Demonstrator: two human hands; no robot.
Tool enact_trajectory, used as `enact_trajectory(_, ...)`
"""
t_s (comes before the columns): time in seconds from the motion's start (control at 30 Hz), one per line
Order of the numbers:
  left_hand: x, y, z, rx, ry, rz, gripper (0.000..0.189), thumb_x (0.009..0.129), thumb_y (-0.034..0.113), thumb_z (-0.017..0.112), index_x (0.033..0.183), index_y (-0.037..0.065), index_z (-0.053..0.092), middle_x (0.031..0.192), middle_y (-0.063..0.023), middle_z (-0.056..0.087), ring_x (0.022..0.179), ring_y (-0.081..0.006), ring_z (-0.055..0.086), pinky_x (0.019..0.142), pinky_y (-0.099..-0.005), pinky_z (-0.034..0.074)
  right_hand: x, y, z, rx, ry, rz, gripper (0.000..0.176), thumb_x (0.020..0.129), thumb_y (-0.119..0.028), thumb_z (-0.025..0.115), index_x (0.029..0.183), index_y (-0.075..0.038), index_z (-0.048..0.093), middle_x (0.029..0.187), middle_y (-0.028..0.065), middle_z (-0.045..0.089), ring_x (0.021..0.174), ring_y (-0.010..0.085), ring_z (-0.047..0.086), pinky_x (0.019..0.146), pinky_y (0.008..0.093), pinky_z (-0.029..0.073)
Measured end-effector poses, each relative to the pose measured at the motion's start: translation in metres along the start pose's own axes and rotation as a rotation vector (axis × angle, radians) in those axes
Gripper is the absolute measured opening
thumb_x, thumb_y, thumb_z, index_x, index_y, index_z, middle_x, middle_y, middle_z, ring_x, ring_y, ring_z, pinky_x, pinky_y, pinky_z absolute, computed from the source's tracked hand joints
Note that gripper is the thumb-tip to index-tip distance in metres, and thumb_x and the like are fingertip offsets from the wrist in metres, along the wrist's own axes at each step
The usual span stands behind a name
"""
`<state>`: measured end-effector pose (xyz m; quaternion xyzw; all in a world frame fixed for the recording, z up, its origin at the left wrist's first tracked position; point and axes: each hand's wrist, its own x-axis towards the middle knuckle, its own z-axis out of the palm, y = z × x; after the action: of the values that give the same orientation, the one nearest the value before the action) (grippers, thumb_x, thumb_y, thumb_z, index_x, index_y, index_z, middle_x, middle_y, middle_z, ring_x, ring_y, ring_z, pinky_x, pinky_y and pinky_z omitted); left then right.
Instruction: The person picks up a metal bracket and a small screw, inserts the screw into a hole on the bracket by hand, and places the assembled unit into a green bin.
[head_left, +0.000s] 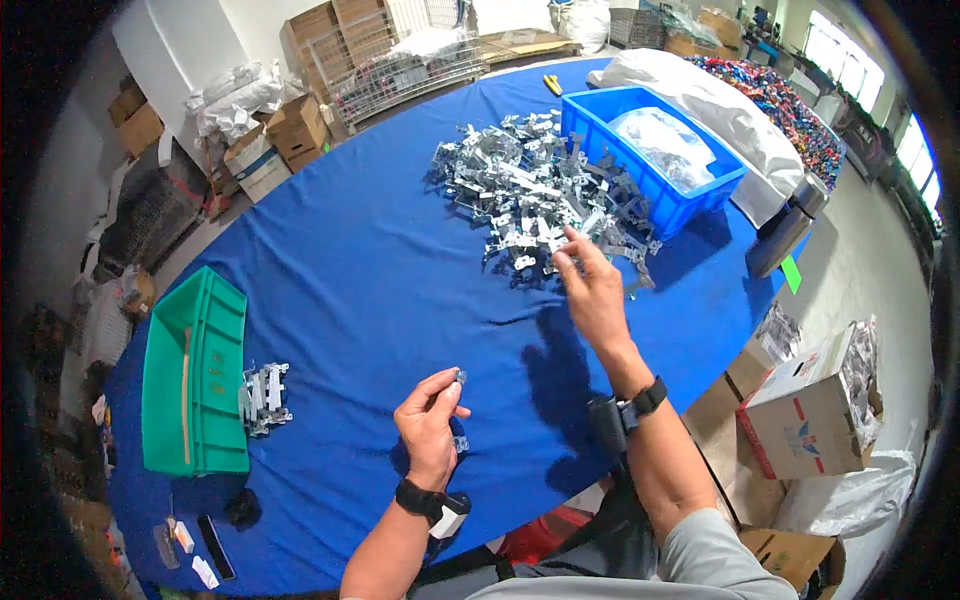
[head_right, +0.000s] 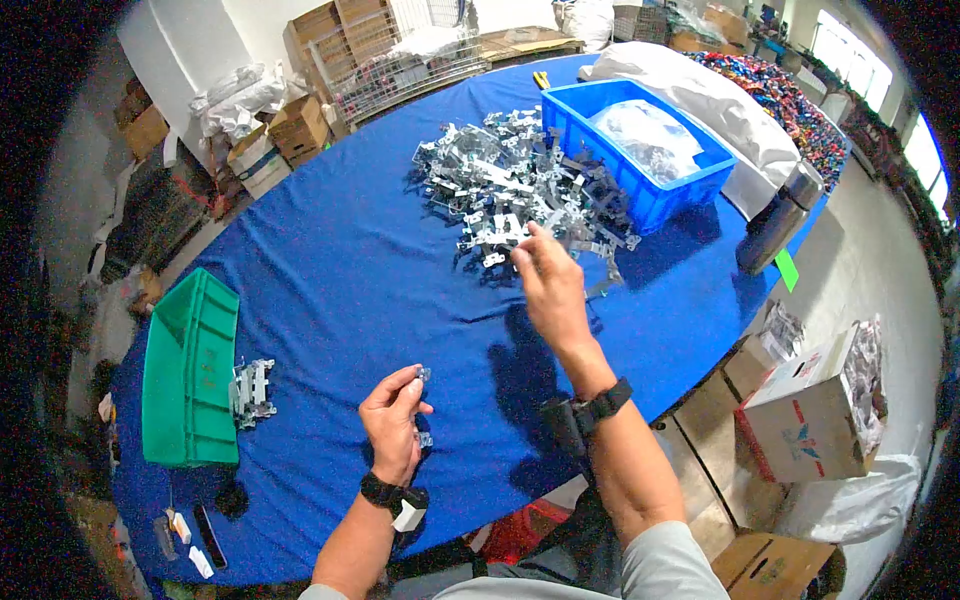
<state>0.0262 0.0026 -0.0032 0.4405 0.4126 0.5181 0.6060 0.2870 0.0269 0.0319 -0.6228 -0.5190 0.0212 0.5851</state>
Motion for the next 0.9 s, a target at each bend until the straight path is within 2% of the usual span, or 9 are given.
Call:
enact_trajectory(0.1, 0.001, -0.001, -0.002, -0.029, -0.010, 0.016, 0.019, 0.089, -0.002, 0.065, 0.106, -0.003, 0.071, 0.099, -0.0104, 0.071, 0.077, -0.0118, 0.066, 0.057, -0.0243, 0.057, 0.014, 0.018, -0.006, 0.179, 0.113, 0.314, 0.019, 0.095, -0.016, 0.061, 0.099, 0.002, 0.065, 0.128, 0.0218, 0.063, 0.105, 0.0214, 0.064, 0.087, 0.0325, 0.049)
enact_trajectory(0.2, 0.001, 0.000, 0.001, -0.026, -0.010, 0.012, 0.018, 0.088, -0.002, 0.065, 0.106, -0.003, 0.071, 0.099, -0.0103, 0.071, 0.077, -0.0119, 0.066, 0.057, -0.0248, 0.057, 0.004, 0.005, -0.009, 0.246, 0.038, 0.283, 0.020, 0.096, -0.017, 0.061, 0.098, 0.002, 0.066, 0.122, 0.0154, 0.067, 0.094, 0.0142, 0.063, 0.081, 0.0297, 0.049)
enact_trajectory(0.27, 0.000, 0.000, 0.001, 0.020, 0.001, 0.007, 0.018, 0.088, -0.002, 0.065, 0.105, -0.003, 0.071, 0.099, -0.0103, 0.071, 0.077, -0.0121, 0.066, 0.058, -0.0255, 0.057, 0.000, 0.003, -0.012, 0.265, 0.037, 0.313, 0.020, 0.095, -0.018, 0.061, 0.095, 0.002, 0.065, 0.121, 0.0157, 0.067, 0.092, 0.0195, 0.066, 0.081, 0.0321, 0.050)
enact_trajectory(0.37, 0.001, 0.000, 0.000, 0.017, -0.003, -0.008, 0.018, 0.088, -0.003, 0.064, 0.105, -0.003, 0.071, 0.099, -0.0103, 0.071, 0.078, -0.0124, 0.066, 0.059, -0.0257, 0.057, 0.000, 0.015, -0.014, -0.122, 0.049, 0.099, 0.016, 0.091, -0.013, 0.063, 0.097, 0.002, 0.064, 0.110, 0.0214, 0.067, 0.090, 0.0353, 0.067, 0.080, 0.0386, 0.052)
enact_trajectory(0.53, 0.001, 0.000, 0.002, 0.018, -0.017, -0.001, 0.018, 0.088, -0.003, 0.065, 0.105, -0.003, 0.071, 0.100, -0.0100, 0.070, 0.080, -0.0125, 0.066, 0.059, -0.0250, 0.057, -0.009, -0.017, -0.011, 0.035, -0.005, 0.003, 0.015, 0.092, -0.012, 0.062, 0.096, 0.003, 0.062, 0.100, 0.0183, 0.068, 0.088, 0.0350, 0.066, 0.080, 0.0397, 0.051)
enact_trajectory(0.6, -0.001, -0.001, -0.001, 0.014, -0.027, -0.004, 0.017, 0.088, -0.004, 0.065, 0.104, -0.003, 0.072, 0.103, -0.0102, 0.070, 0.082, -0.0127, 0.066, 0.058, -0.0247, 0.057, -0.003, -0.003, -0.012, 0.019, 0.046, 0.216, 0.016, 0.093, -0.013, 0.062, 0.094, 0.003, 0.062, 0.100, 0.0181, 0.068, 0.089, 0.0351, 0.066, 0.080, 0.0401, 0.051)
enact_trajectory(0.73, 0.003, -0.001, 0.001, 0.032, -0.033, 0.009, 0.018, 0.088, -0.004, 0.065, 0.105, -0.003, 0.071, 0.101, -0.0101, 0.070, 0.081, -0.0128, 0.066, 0.059, -0.0249, 0.057, -0.003, -0.011, -0.010, 0.029, 0.068, 0.037, 0.020, 0.094, -0.017, 0.059, 0.097, 0.003, 0.064, 0.098, 0.0193, 0.068, 0.088, 0.0365, 0.066, 0.078, 0.0429, 0.050)
enact_trajectory(0.8, -0.002, -0.001, 0.000, 0.053, -0.036, 0.010, 0.019, 0.088, -0.003, 0.064, 0.107, -0.003, 0.070, 0.099, -0.0098, 0.071, 0.079, -0.0128, 0.066, 0.059, -0.0250, 0.057, 0.005, -0.001, -0.013, -0.062, 0.068, 0.130, 0.019, 0.094, -0.015, 0.061, 0.098, 0.003, 0.064, 0.097, 0.0188, 0.068, 0.086, 0.0350, 0.065, 0.077, 0.0414, 0.050)
enact_trajectory(0.9, 0.000, 0.000, 0.001, 0.053, -0.022, 0.027, 0.019, 0.088, -0.002, 0.065, 0.106, -0.003, 0.070, 0.098, -0.0097, 0.071, 0.080, -0.0132, 0.066, 0.059, -0.0248, 0.057, 0.001, -0.010, -0.014, 0.004, 0.057, 0.032, 0.018, 0.094, -0.014, 0.061, 0.098, 0.003, 0.064, 0.095, 0.0187, 0.068, 0.085, 0.0336, 0.066, 0.076, 0.0402, 0.050)
